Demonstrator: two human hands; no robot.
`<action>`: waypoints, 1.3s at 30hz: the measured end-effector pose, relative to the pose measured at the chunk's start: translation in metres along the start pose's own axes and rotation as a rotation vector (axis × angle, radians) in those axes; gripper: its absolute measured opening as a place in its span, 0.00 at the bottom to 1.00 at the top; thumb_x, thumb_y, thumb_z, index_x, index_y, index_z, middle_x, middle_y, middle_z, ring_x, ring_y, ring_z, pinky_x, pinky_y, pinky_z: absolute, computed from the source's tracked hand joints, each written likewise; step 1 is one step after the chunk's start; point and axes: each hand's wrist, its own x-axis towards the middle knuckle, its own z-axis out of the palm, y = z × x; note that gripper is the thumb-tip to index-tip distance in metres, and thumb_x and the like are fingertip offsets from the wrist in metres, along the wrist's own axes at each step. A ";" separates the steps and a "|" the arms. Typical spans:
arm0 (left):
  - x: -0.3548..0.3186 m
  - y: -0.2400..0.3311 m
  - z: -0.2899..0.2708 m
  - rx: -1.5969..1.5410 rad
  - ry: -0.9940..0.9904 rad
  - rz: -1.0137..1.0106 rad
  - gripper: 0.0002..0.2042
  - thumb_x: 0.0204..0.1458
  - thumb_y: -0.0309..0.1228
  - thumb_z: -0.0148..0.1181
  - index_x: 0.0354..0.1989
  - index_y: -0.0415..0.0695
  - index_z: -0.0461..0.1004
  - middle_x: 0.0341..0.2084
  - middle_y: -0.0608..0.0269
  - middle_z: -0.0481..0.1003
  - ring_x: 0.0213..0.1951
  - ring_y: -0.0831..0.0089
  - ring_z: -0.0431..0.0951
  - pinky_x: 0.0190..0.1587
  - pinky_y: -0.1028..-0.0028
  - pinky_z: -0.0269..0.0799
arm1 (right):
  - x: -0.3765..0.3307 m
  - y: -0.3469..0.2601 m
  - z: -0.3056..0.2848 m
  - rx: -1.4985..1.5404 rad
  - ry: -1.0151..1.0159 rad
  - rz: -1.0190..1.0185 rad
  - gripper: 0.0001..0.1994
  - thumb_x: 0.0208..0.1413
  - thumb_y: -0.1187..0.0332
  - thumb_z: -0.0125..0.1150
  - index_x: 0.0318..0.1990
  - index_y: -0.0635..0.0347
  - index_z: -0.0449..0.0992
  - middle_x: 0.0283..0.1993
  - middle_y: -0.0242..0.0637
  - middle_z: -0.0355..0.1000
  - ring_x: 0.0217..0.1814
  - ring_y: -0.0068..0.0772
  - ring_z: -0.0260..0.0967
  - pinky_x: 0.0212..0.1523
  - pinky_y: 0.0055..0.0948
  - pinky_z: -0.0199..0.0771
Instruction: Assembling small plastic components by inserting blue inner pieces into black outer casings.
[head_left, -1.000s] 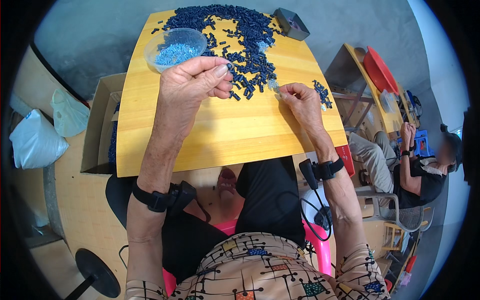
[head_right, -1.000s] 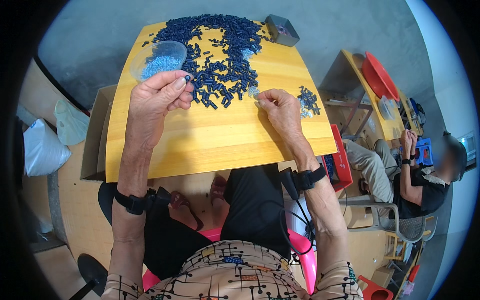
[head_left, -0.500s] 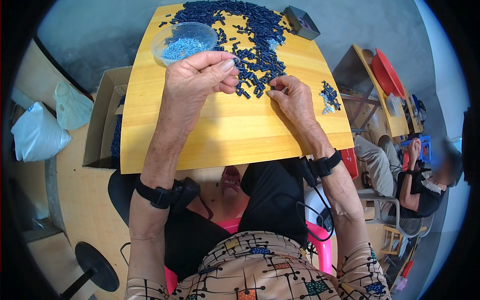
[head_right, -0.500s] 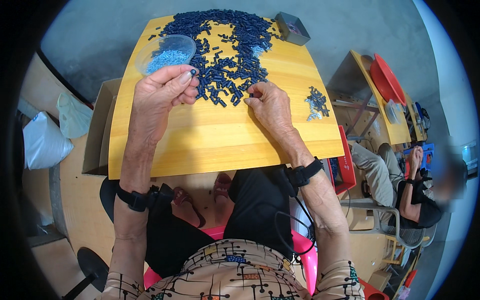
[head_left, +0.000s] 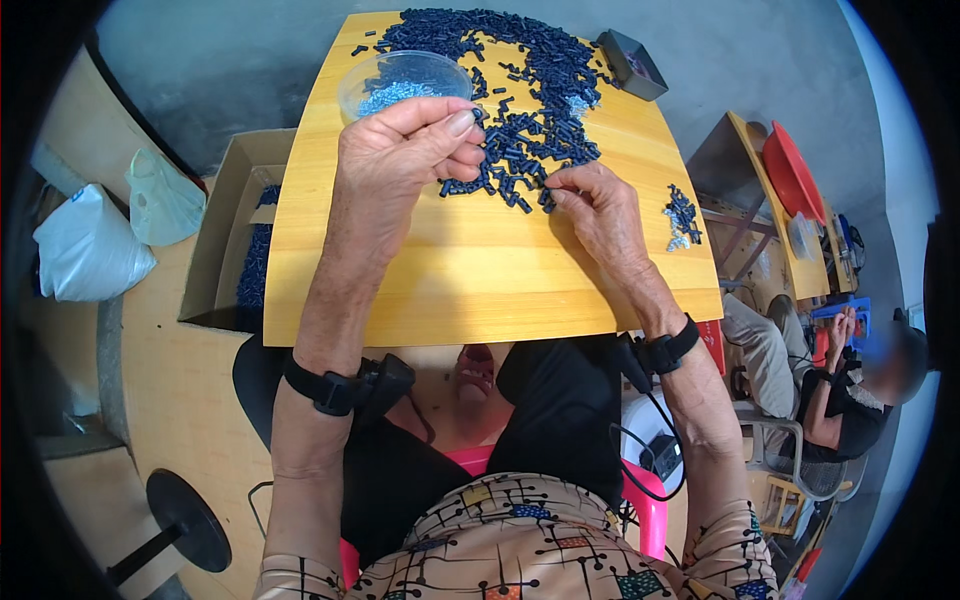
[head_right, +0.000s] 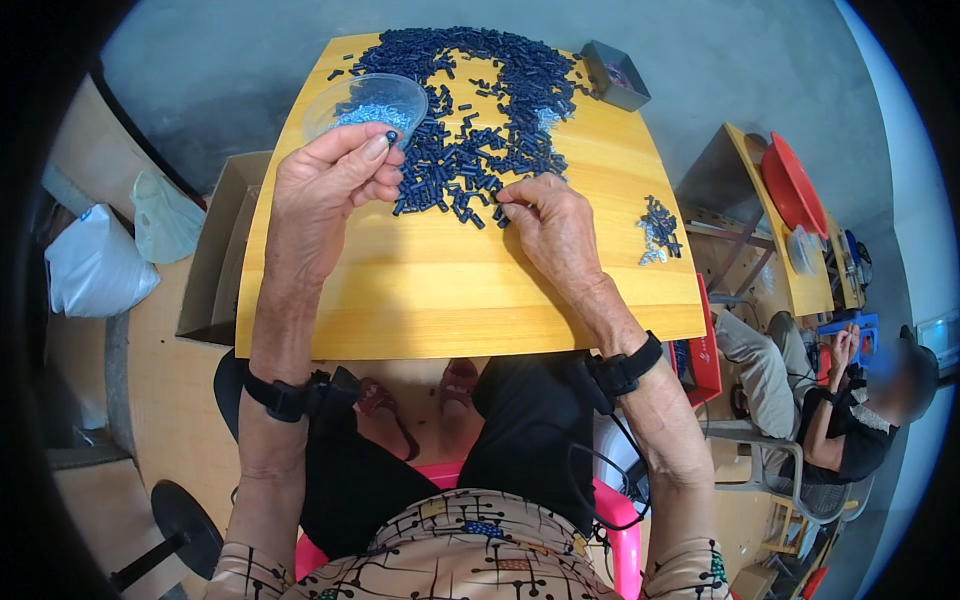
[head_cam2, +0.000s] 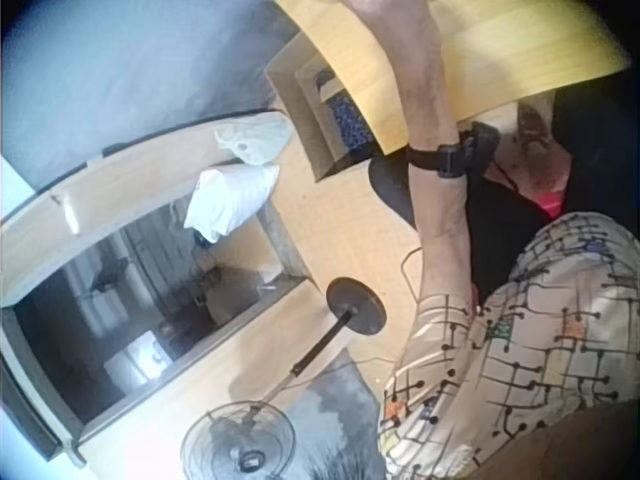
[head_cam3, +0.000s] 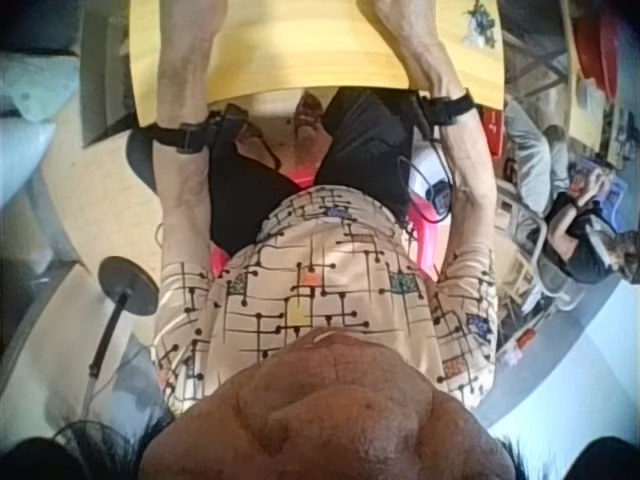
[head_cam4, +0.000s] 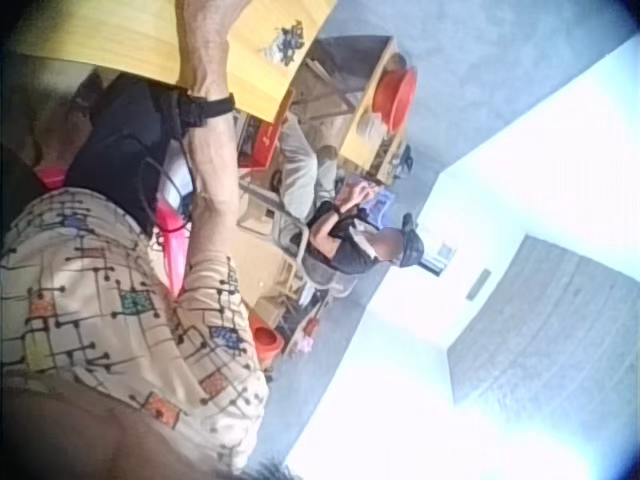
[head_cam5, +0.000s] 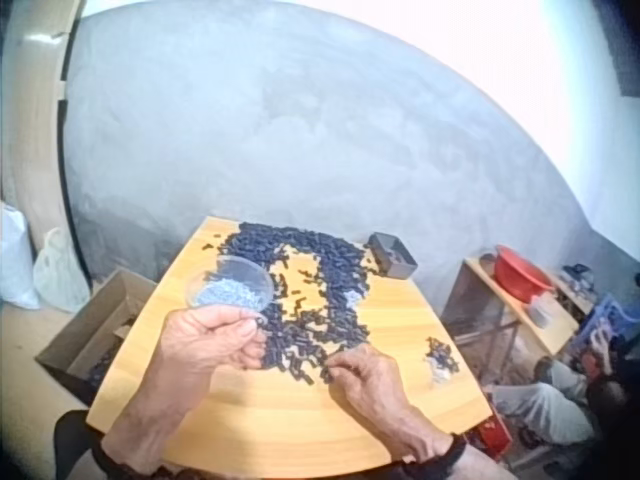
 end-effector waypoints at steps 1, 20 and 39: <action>0.000 0.000 -0.001 0.001 0.001 0.002 0.09 0.53 0.27 0.56 0.39 0.35 0.75 0.27 0.60 0.75 0.27 0.78 0.74 0.32 0.81 0.72 | 0.002 -0.003 0.002 -0.010 -0.021 -0.030 0.05 0.44 0.76 0.62 0.31 0.62 0.77 0.28 0.39 0.71 0.30 0.36 0.70 0.34 0.29 0.69; 0.001 -0.009 0.006 -0.022 -0.045 -0.029 0.10 0.52 0.27 0.57 0.39 0.34 0.74 0.26 0.59 0.76 0.26 0.77 0.75 0.32 0.80 0.75 | 0.025 -0.006 0.018 -0.322 -0.127 -0.071 0.05 0.41 0.70 0.62 0.26 0.61 0.76 0.27 0.44 0.71 0.33 0.46 0.70 0.36 0.40 0.69; -0.024 -0.001 0.041 0.008 -0.279 -0.113 0.07 0.50 0.26 0.59 0.36 0.35 0.76 0.24 0.60 0.76 0.25 0.78 0.75 0.30 0.80 0.73 | -0.024 -0.082 -0.066 0.994 -0.121 0.316 0.06 0.52 0.77 0.57 0.38 0.66 0.73 0.29 0.38 0.74 0.24 0.22 0.72 0.22 0.19 0.72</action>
